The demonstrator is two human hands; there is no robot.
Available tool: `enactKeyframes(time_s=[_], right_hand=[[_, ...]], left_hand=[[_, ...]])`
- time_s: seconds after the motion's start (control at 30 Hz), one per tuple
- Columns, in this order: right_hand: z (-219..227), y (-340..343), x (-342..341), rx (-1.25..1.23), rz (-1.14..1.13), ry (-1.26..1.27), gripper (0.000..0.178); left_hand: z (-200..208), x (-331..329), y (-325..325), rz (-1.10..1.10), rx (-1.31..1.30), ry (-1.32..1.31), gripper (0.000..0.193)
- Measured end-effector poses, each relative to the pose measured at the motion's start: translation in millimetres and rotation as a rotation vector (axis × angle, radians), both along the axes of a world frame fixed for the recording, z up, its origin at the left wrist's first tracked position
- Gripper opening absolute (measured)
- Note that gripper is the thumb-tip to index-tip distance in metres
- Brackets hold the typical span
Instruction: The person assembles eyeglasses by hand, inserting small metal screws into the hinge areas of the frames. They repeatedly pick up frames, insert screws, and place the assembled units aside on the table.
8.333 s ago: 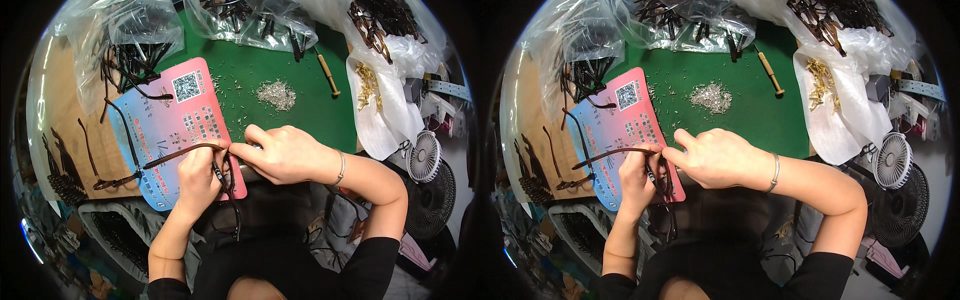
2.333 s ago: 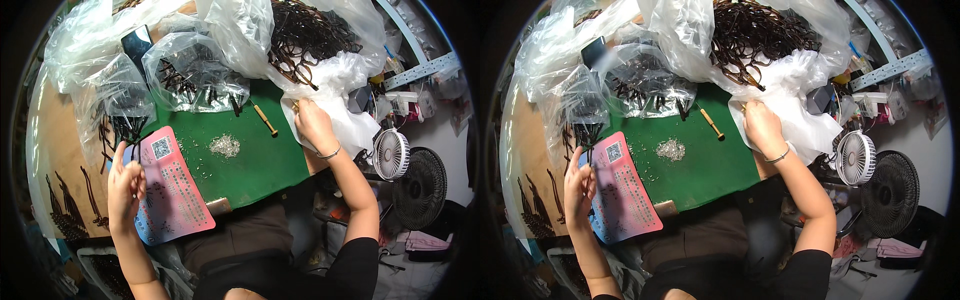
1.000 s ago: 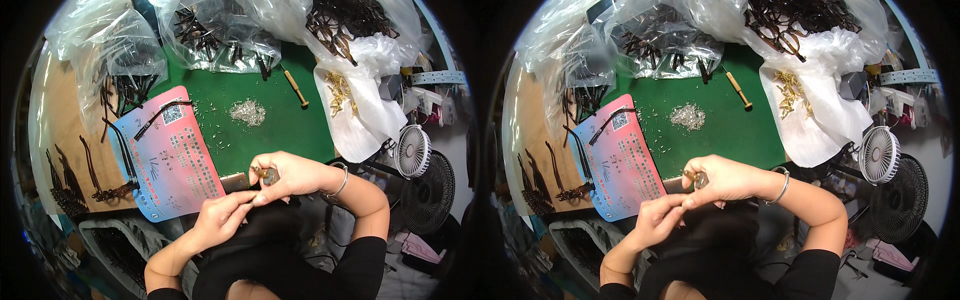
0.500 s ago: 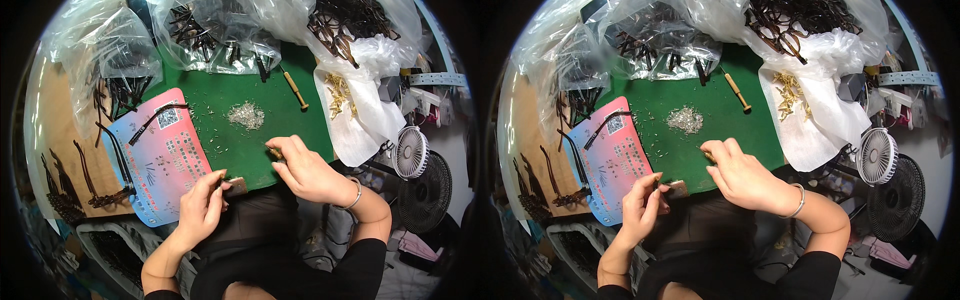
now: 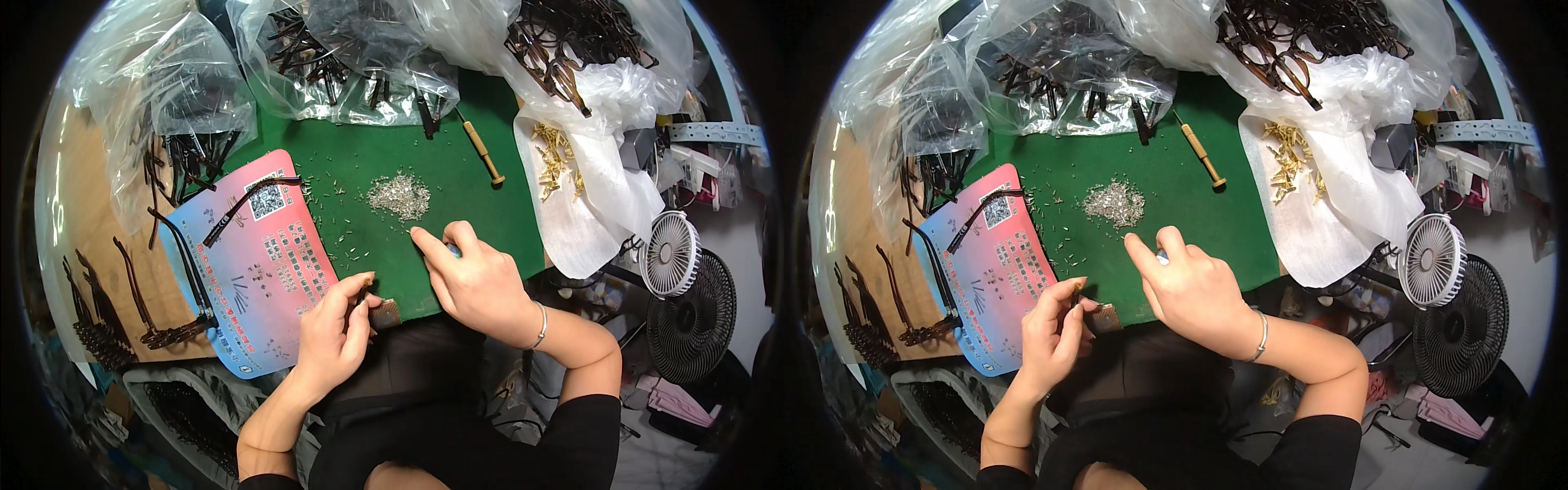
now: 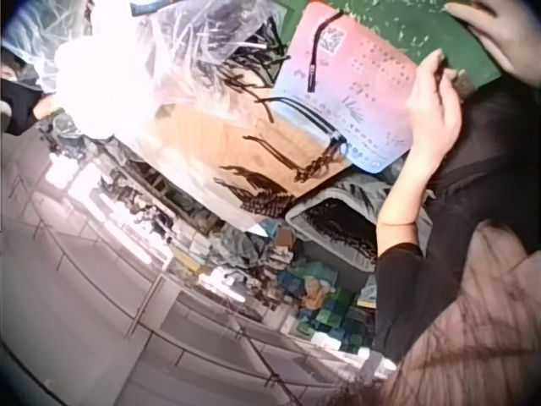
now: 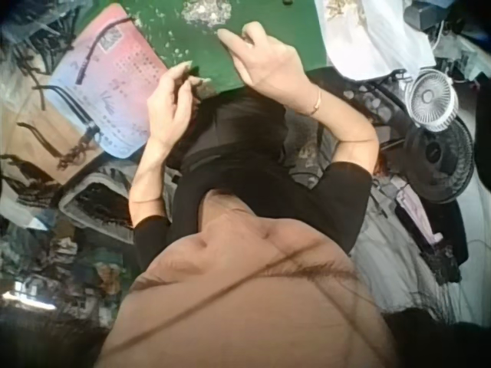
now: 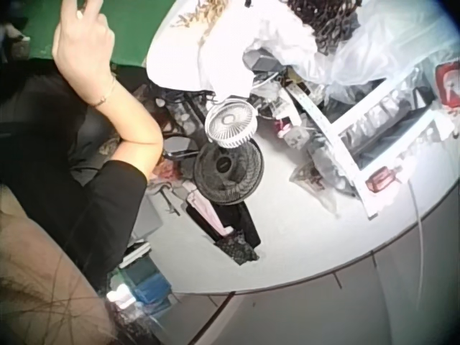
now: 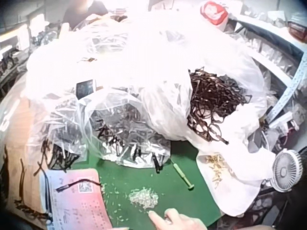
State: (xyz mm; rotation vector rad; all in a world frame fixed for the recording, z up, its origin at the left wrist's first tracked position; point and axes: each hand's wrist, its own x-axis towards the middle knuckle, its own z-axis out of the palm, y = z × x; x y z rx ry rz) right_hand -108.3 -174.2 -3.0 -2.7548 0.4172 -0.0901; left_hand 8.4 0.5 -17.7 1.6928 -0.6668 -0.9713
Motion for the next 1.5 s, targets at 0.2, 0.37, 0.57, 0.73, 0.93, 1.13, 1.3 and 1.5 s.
enactKeyframes(time_s=[0.2,0.37,0.57,0.73,0.93,1.13,1.3,1.5], right_hand=[[-1,0,-1,-0.018,-0.009,-0.001,0.045],[0,1,2,-0.040,0.028,0.021,0.046],[13,3,6,0.302,0.049,0.085,0.033],[22,21,12,0.642,0.174,0.105,0.025],[22,22,16,0.605,0.184,0.127,0.023],[24,15,30,1.048,0.007,0.358,0.029],[16,20,30,0.954,0.052,0.341,0.030],[14,17,32,0.881,0.124,0.347,0.027]], left_hand=[[17,-3,10,0.133,-0.039,0.291,0.024],[5,1,2,0.101,0.053,0.173,0.023],[-5,-5,2,0.081,0.030,-0.081,0.022],[-12,-13,2,0.106,0.027,-0.377,0.023],[-9,-16,-5,0.132,0.027,-0.584,0.023],[-9,-17,-3,0.126,0.062,-0.574,0.024],[-12,-13,-4,0.119,0.026,-0.579,0.024],[-11,-10,-3,0.092,0.043,-0.519,0.024]])
